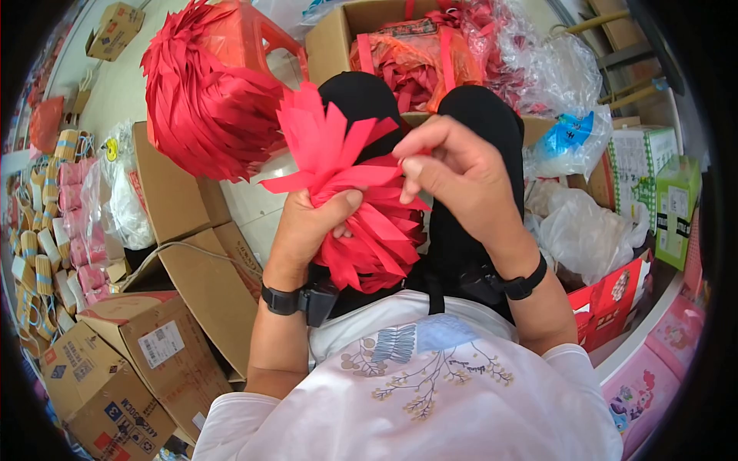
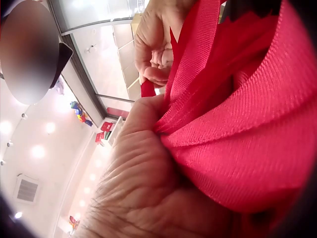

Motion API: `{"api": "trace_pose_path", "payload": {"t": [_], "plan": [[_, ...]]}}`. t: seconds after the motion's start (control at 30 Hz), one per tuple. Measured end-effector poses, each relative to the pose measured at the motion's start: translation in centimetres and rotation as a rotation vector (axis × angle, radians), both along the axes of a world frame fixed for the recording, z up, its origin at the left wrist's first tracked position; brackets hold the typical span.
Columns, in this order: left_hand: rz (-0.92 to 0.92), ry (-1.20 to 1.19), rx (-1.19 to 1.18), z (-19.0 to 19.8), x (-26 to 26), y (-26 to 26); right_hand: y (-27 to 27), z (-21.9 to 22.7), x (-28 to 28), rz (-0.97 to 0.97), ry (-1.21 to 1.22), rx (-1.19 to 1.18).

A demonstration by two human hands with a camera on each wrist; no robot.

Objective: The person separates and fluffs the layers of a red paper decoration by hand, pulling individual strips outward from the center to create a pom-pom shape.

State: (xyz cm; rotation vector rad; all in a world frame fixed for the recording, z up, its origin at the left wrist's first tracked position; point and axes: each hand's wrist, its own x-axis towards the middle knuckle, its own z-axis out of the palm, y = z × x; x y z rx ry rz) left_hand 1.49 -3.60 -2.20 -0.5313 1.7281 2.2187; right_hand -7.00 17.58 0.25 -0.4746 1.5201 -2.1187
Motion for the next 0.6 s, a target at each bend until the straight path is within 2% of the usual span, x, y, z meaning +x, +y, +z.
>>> {"api": "trace_pose_path", "payload": {"t": [0.03, 0.1, 0.13, 0.37, 0.47, 0.57, 0.6], "plan": [[0.028, 0.016, 0.036, 0.0, 0.0, -0.1, 0.1, -0.3, 0.4, 0.020, 0.027, 0.069], [0.056, 0.041, 0.081, 0.2, -0.1, 0.0, 0.6, -1.4, 0.8, 0.088, 0.265, 0.285], [0.056, 0.049, 0.090, 0.6, -0.3, 0.1, 0.5, -1.6, 1.0, 0.102, 0.350, 0.318], [0.055, 0.098, 0.214, -0.6, 0.1, -0.8, -0.6, -2.3, 1.4, 0.136, 0.382, 0.325], [0.048, 0.084, 0.162, -0.8, 0.1, -1.1, -0.4, -2.5, 1.0, 0.202, 0.437, 0.330], [0.052, 0.080, 0.153, -0.6, 0.1, -0.9, 0.1, -0.7, 0.0, 0.114, 0.333, 0.444], [0.036, 0.090, 0.129, -0.6, 0.1, -0.9, -0.2, -0.5, -0.2, 0.040, 0.132, 0.392]]}}
